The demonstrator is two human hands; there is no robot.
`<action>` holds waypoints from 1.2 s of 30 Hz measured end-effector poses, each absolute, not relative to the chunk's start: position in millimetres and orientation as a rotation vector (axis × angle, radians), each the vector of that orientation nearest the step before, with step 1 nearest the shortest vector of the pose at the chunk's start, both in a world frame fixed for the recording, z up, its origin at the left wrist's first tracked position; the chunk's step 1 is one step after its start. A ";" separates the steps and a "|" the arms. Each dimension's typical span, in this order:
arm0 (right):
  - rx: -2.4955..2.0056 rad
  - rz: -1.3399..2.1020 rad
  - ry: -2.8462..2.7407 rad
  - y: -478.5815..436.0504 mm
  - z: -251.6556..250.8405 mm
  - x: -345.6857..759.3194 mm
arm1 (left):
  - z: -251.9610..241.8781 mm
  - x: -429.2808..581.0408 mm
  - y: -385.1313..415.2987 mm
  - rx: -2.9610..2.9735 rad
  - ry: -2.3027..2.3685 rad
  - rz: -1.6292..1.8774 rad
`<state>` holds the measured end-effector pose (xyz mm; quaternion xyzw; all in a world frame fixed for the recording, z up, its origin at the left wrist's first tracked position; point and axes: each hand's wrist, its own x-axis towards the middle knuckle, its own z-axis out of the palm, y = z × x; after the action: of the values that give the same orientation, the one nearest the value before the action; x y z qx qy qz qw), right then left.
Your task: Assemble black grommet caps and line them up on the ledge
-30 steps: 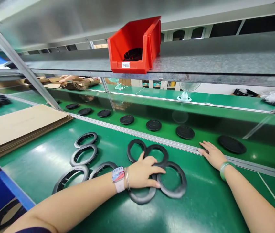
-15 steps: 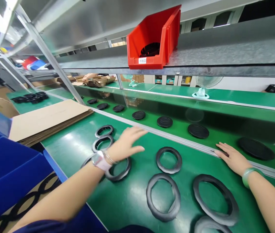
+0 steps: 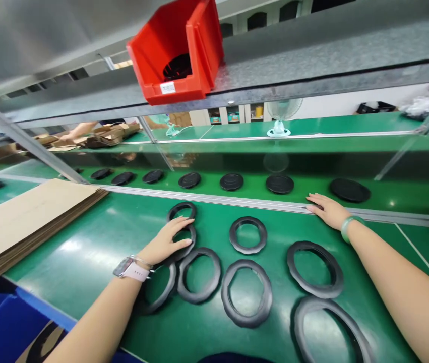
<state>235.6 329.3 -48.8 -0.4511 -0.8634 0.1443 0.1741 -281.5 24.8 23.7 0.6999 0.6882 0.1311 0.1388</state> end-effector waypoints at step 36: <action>-1.071 0.648 -2.263 324.5 -36.2 240.3 | 39.9 -127.3 112.4 2.364 1.334 0.241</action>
<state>240.3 324.5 -36.2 -0.3984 -0.8415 0.2409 0.2742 -127.3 112.4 39.9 0.8487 0.4790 0.0866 0.2067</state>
